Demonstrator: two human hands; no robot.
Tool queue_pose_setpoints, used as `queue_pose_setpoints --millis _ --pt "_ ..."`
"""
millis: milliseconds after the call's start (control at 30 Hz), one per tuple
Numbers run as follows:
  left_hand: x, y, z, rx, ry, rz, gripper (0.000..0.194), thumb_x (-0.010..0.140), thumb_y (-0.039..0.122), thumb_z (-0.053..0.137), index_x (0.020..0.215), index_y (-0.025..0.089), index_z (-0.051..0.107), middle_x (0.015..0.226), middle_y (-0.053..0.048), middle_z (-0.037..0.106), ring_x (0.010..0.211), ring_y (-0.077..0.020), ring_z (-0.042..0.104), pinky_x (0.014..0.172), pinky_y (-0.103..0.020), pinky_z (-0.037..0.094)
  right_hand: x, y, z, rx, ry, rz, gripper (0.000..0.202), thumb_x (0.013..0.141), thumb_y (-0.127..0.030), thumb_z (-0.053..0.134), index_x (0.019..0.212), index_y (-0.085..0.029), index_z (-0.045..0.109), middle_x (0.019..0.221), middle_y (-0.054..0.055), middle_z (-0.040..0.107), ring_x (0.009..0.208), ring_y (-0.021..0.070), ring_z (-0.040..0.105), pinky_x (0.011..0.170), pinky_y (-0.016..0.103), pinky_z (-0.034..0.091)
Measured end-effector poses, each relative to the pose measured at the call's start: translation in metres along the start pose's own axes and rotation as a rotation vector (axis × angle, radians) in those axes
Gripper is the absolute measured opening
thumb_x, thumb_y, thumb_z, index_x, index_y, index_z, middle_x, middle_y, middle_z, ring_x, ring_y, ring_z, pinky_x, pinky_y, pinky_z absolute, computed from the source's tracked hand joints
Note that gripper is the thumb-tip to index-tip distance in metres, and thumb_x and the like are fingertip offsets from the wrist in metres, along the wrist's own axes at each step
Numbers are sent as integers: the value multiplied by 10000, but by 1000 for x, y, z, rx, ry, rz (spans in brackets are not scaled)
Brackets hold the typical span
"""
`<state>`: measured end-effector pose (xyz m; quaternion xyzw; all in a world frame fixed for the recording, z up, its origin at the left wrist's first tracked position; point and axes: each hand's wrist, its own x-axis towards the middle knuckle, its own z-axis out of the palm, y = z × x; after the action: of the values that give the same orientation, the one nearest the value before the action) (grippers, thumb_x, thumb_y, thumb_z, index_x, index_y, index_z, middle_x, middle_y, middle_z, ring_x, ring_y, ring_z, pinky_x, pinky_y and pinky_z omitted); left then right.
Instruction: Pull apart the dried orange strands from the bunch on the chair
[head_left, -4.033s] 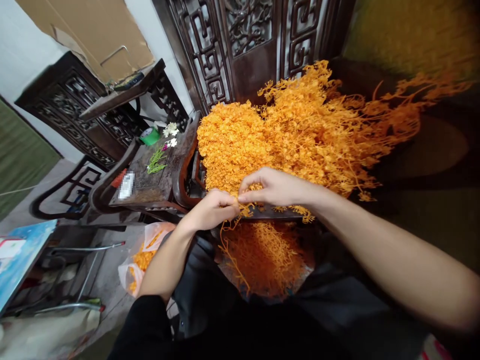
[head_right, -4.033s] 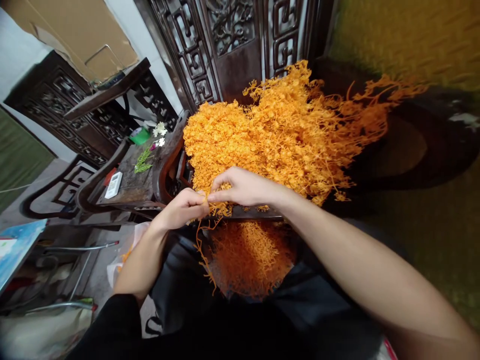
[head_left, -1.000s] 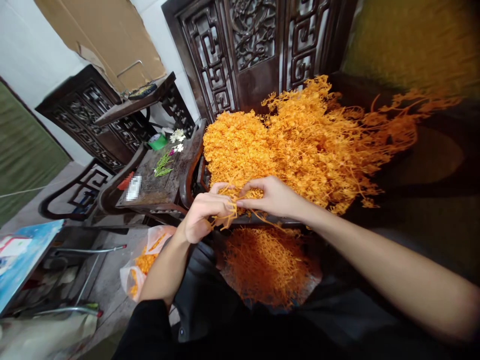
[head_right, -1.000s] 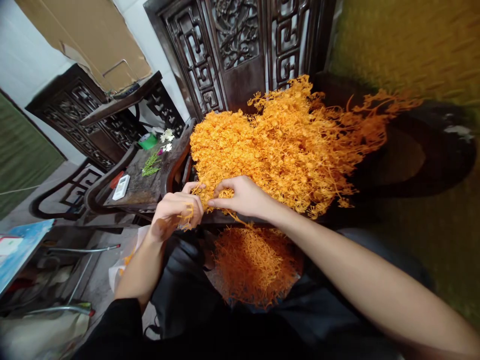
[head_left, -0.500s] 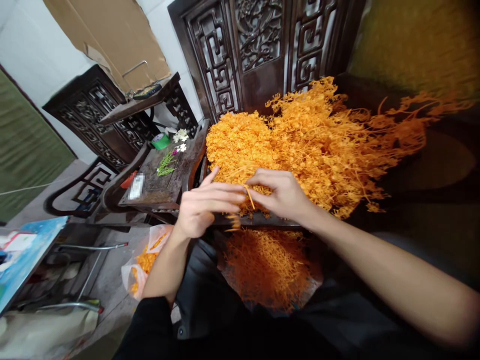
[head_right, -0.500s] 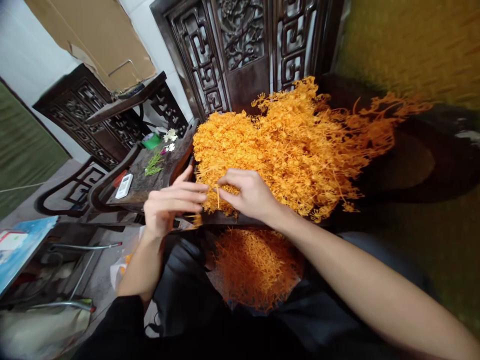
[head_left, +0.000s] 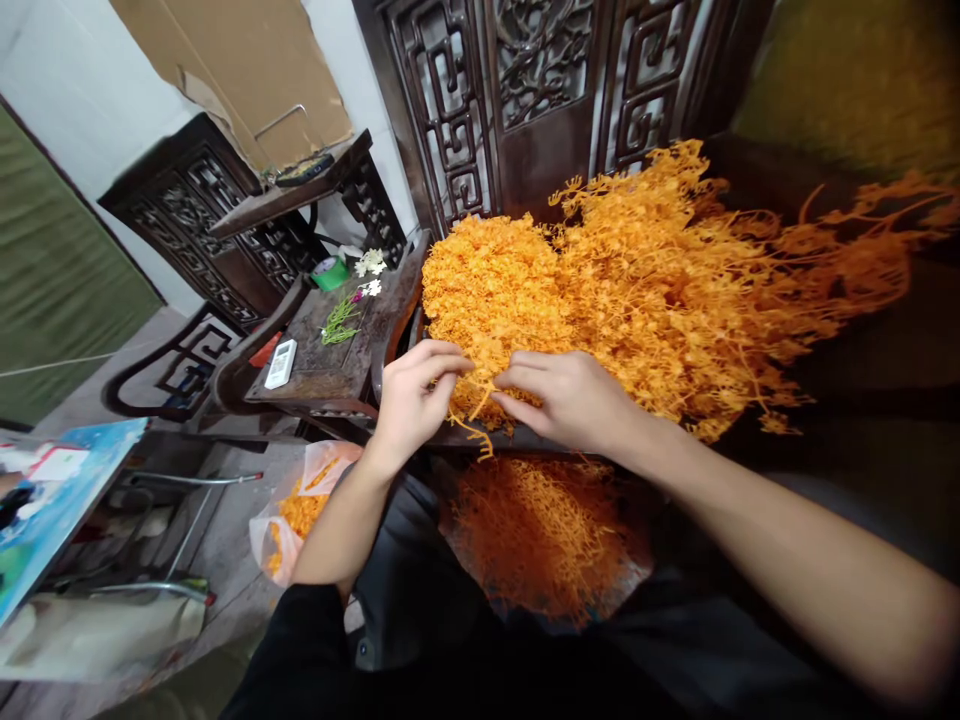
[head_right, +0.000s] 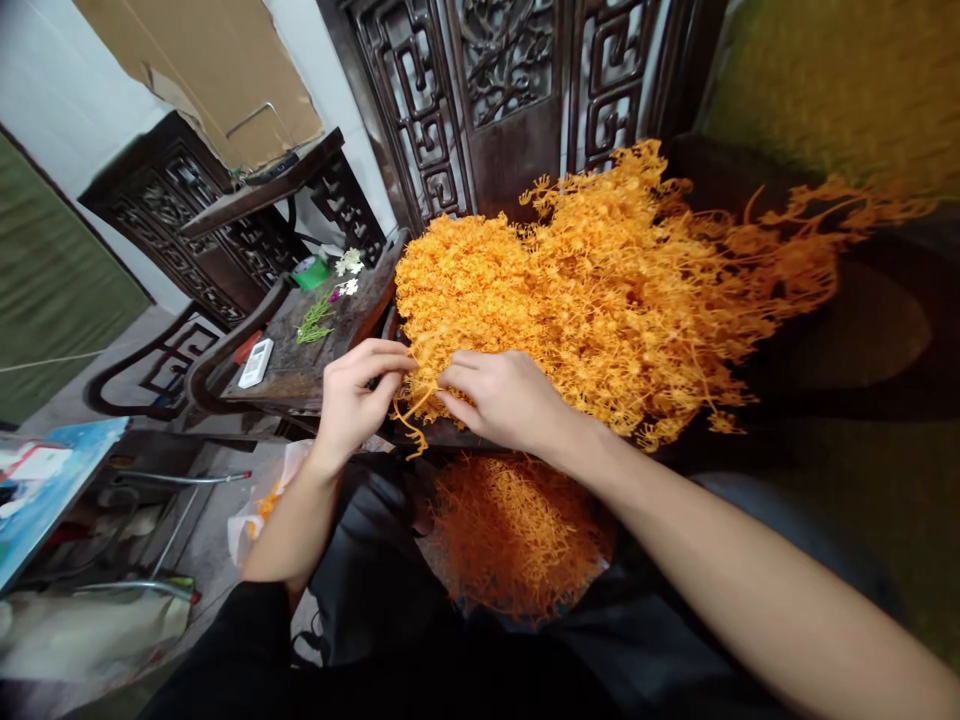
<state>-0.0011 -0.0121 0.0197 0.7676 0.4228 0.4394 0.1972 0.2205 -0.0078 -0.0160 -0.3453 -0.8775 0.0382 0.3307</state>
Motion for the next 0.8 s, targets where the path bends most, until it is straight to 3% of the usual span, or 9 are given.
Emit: queue_pose_setpoints --millis 100,167,267,367,500,600,700,800 --pt "0 -3 12 -99 212 -94 129 880 227 713 946 249 821 1109 -69 720 936 -185 700 834 -300 574 -1 -6 5 -35 -2 -5 350 1028 -362 496 958 -180 787 882 61 750 725 188 677 615 327 419" --pt "-1 -4 18 -188 251 -135 182 868 281 751 1037 242 804 1217 -79 676 867 -152 702 760 -263 584 -1 -8 10 -29 -13 -16 336 1026 -352 499 969 -199 793 895 53 758 721 190 685 612 331 411" --pt "-1 -9 21 -302 221 -140 283 838 295 797 1117 250 782 1318 -82 618 818 -106 705 762 -237 594 0 -9 12 102 -57 18 261 998 -335 564 998 -212 795 954 50 772 805 204 712 693 330 453" --pt "1 -18 20 -404 156 -114 325 806 272 833 1126 250 782 1303 -75 608 799 -88 712 790 -235 600 4 -3 3 349 -145 188 200 955 -346 636 938 -210 781 948 41 778 848 200 715 776 323 485" --pt "0 -26 17 -479 75 -120 333 780 252 860 1107 242 796 1235 -68 640 817 -103 730 797 -234 606 8 11 -17 572 -266 497 322 945 -512 626 964 -209 734 686 14 715 581 169 621 597 319 440" --pt "-1 -27 15 -461 61 -117 298 779 236 861 1073 244 812 1190 -60 674 839 -109 728 808 -234 605 8 23 -27 808 -330 566 363 892 -577 684 965 -222 714 652 15 696 542 158 601 536 308 422" --pt "1 -28 10 -445 173 -91 305 776 221 860 1075 262 813 1170 -50 701 820 -99 717 801 -234 598 6 39 -29 1055 -231 666 406 788 -618 784 855 -230 681 792 46 729 523 140 593 461 297 399" --pt "4 -31 0 -448 326 -89 337 758 223 872 1086 267 808 1140 -45 733 793 -97 711 791 -238 593 8 54 -25 1157 -31 812 490 715 -649 833 722 -229 581 625 4 614 426 109 498 389 271 327"
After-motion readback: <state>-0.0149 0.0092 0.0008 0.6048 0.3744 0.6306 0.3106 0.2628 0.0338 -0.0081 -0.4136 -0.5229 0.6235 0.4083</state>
